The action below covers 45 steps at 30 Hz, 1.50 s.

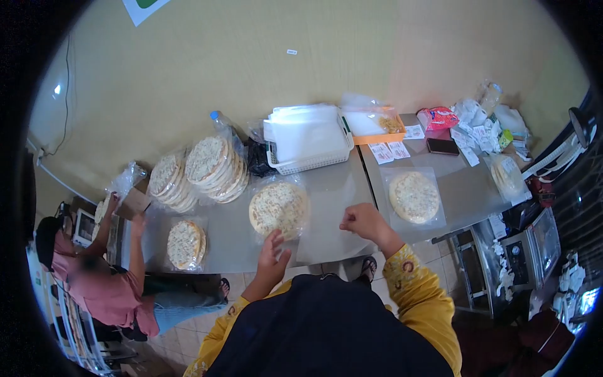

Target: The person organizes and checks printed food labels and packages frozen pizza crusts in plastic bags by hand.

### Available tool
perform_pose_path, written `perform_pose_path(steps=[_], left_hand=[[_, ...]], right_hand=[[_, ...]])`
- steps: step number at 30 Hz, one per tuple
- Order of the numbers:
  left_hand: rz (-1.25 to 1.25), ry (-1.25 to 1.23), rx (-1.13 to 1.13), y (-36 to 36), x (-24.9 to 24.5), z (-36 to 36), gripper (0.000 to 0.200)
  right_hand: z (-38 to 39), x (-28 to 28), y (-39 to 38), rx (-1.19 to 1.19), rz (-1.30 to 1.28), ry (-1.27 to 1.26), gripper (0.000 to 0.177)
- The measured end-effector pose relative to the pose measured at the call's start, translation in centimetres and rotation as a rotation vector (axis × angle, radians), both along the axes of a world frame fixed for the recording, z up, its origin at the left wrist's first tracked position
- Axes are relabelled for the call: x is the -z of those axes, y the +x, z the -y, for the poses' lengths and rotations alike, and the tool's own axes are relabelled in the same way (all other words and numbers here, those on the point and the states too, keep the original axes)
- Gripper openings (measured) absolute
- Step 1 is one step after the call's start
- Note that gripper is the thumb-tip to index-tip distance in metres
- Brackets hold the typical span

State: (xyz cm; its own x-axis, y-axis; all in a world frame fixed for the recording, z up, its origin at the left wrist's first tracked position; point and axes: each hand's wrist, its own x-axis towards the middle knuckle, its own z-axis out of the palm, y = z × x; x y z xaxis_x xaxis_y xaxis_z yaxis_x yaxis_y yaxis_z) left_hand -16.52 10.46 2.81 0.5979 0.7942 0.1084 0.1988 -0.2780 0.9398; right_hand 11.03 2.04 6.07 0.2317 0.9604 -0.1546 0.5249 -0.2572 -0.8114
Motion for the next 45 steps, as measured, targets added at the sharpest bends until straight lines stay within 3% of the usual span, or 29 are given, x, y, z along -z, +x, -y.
perform_pose_path(steps=[2,7,10,16,23,29,32,35,38,45], left_hand=[[0.042,0.237,0.088,0.5,-3.7,-0.9,0.043],[0.021,0.842,0.300,2.5,-10.8,-2.2,0.025],[-0.219,0.926,0.269,2.4,-11.4,-2.3,0.016],[-0.300,0.661,0.294,1.1,-11.0,-1.9,0.013],[-0.259,0.602,0.258,-0.1,-11.8,-2.6,0.005],[-0.374,0.569,0.247,-1.1,-14.1,-2.1,0.018],[-0.419,0.497,0.181,-1.8,-15.3,-1.4,0.015],[-0.444,0.443,0.088,-3.2,-15.7,-1.0,0.007],[-0.462,0.437,0.018,-4.7,-14.3,-0.1,0.020],[-0.500,0.403,-0.047,-8.3,-10.3,2.9,0.050]], right_hand=[[-0.6,-3.3,-1.2,-0.201,0.213,0.088,0.015],[-1.5,-8.6,-4.3,-0.544,0.411,-0.017,0.020],[-1.4,-10.8,-5.4,-0.622,0.435,-0.041,0.019],[-1.1,-12.3,-6.2,-0.723,0.487,0.023,0.024],[-3.1,-11.9,-5.9,-0.649,0.501,0.098,0.039],[-5.3,-10.9,-5.1,-0.662,0.743,0.211,0.019],[-6.3,-9.9,-4.3,-0.679,0.855,0.127,0.007],[-7.1,-9.0,-3.0,-0.650,0.822,0.122,0.006],[-7.1,-9.0,-3.7,-0.720,0.548,0.040,0.007],[-6.7,-8.2,-7.2,-1.151,0.081,-0.125,0.019]])
